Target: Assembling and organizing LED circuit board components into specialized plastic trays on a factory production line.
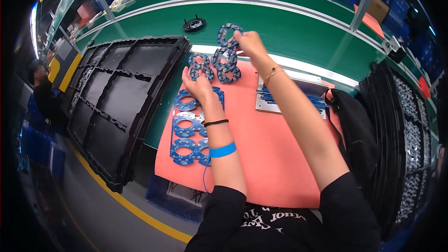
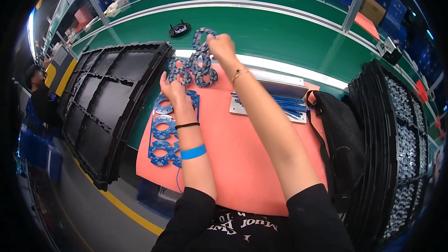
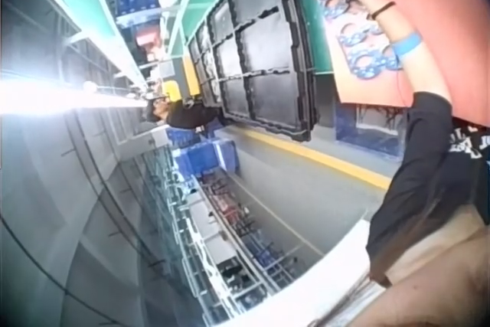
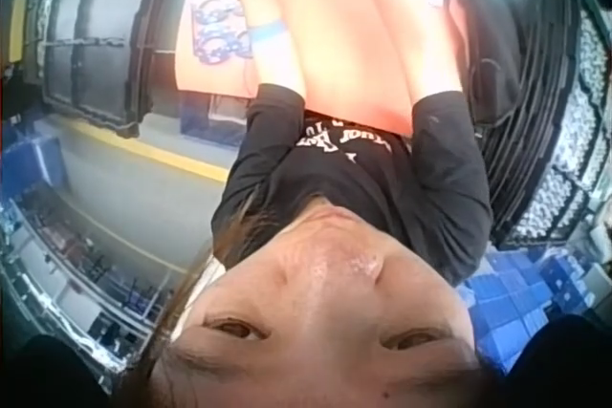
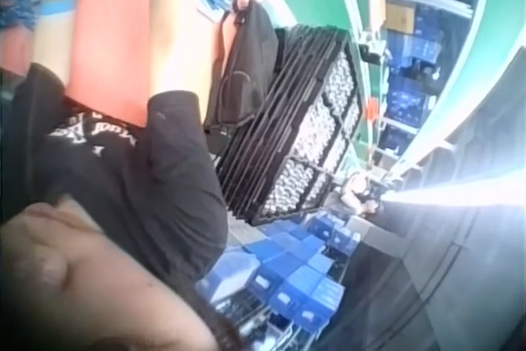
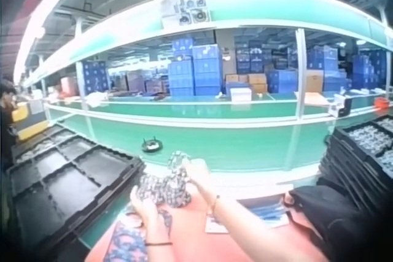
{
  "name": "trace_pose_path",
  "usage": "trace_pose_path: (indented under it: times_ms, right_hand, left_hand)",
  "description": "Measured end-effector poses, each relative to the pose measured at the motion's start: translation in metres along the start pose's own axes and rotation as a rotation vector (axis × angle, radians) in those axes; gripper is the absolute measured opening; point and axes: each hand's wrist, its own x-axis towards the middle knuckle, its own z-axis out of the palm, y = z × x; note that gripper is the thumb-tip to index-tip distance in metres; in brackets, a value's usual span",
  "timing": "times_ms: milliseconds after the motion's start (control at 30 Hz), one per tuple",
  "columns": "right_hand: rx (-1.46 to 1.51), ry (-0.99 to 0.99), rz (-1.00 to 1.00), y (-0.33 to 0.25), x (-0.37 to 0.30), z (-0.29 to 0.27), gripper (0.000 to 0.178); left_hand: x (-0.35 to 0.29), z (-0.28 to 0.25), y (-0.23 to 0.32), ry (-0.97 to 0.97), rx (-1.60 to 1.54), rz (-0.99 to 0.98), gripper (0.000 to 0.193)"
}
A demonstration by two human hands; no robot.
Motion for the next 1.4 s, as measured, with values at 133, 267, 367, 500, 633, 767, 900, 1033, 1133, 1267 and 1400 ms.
trace_pose_path:
  times_ms: [133, 267, 367, 500, 633, 767, 900, 1033, 1133, 1267, 1400]
  right_hand:
    - [-0.342, 0.033, 0.063, -0.017, 0.010, -0.030, 0.030]
    - [-0.635, 0.108, 0.091, 0.005, 0.031, -0.049, 0.033]
    - [-0.727, 0.067, 0.134, 0.011, 0.032, -0.045, 0.038]
    - [-0.694, 0.069, 0.256, 0.004, 0.027, -0.043, 0.029]
    - [-0.651, 0.043, 0.307, 0.000, 0.025, -0.039, 0.022]
    - [-0.718, 0.009, 0.277, 0.006, 0.025, -0.037, 0.018]
    - [-0.701, -0.037, 0.263, 0.010, 0.031, -0.041, 0.018]
    - [-0.566, -0.083, 0.287, 0.011, 0.032, -0.043, 0.017]
    - [-0.485, -0.153, 0.296, 0.006, 0.025, -0.042, 0.015]
    - [-0.560, -0.341, 0.437, 0.004, 0.024, -0.035, 0.024]
    - [-0.635, -0.413, 0.458, 0.011, 0.024, -0.034, 0.020]
  left_hand:
    - [0.007, -0.006, -0.007, -0.043, 0.026, 0.006, 0.047]
    - [0.004, 0.000, -0.012, -0.072, 0.316, 0.061, 0.048]
    - [0.005, -0.002, -0.013, -0.074, 0.470, 0.227, 0.059]
    - [-0.009, 0.009, 0.001, -0.108, 0.856, 0.381, 0.059]
    - [-0.009, 0.006, 0.007, -0.240, 0.953, 0.508, 0.060]
    - [-0.021, 0.011, -0.001, -0.508, 1.126, 0.436, 0.075]
    - [-0.036, 0.016, -0.006, -0.528, 1.363, 0.283, 0.069]
    - [-0.041, 0.014, -0.012, -0.437, 1.348, 0.391, 0.053]
    - [-0.040, 0.013, -0.007, -0.429, 1.342, 0.367, 0.052]
    - [-0.015, 0.002, -0.029, -0.475, 1.206, 0.327, 0.058]
    - [-0.018, 0.003, -0.018, -0.511, 1.261, 0.255, 0.061]
